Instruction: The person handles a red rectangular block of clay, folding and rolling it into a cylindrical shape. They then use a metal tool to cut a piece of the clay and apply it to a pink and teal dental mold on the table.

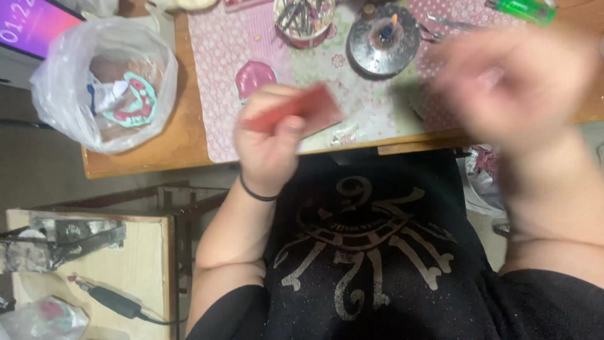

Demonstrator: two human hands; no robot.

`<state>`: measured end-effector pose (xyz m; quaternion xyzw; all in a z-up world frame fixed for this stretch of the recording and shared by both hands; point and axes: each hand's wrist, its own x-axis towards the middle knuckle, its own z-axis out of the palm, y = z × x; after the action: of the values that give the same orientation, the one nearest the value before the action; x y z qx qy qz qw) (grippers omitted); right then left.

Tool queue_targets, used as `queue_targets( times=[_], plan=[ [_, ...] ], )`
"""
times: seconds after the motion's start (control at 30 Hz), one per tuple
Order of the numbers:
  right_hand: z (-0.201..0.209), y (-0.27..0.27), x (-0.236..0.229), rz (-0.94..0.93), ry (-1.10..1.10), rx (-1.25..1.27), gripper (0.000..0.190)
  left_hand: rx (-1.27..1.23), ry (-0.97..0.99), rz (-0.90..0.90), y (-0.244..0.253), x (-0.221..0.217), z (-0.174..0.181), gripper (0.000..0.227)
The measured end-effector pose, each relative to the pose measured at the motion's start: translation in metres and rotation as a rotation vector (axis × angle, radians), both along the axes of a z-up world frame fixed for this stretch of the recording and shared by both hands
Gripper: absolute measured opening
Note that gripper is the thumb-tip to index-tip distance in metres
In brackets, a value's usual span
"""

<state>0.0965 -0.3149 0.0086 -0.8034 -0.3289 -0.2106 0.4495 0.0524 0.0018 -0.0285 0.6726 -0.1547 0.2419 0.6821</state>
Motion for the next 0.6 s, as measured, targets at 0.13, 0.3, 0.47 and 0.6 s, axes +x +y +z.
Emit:
queue_targets(
  times=[0.13,0.3,0.47,0.6],
  plan=[
    [0.002,0.050,-0.043,0.156,-0.011,-0.103,0.028,0.258,-0.246,-0.193,-0.036,0.005,0.023,0.025],
    [-0.004,0.040,-0.042,0.183,0.089,0.075,0.004,0.374,-0.236,-0.245,-0.045,0.009,0.037,0.034],
    [-0.033,-0.005,-0.013,-0.032,-0.160,0.278,0.013,0.562,-0.135,0.031,-0.026,0.028,0.018,0.043],
    [-0.039,-0.011,0.000,-0.134,-0.177,0.271,0.025,0.468,-0.126,0.075,-0.006,0.032,0.040,0.017]
  ],
)
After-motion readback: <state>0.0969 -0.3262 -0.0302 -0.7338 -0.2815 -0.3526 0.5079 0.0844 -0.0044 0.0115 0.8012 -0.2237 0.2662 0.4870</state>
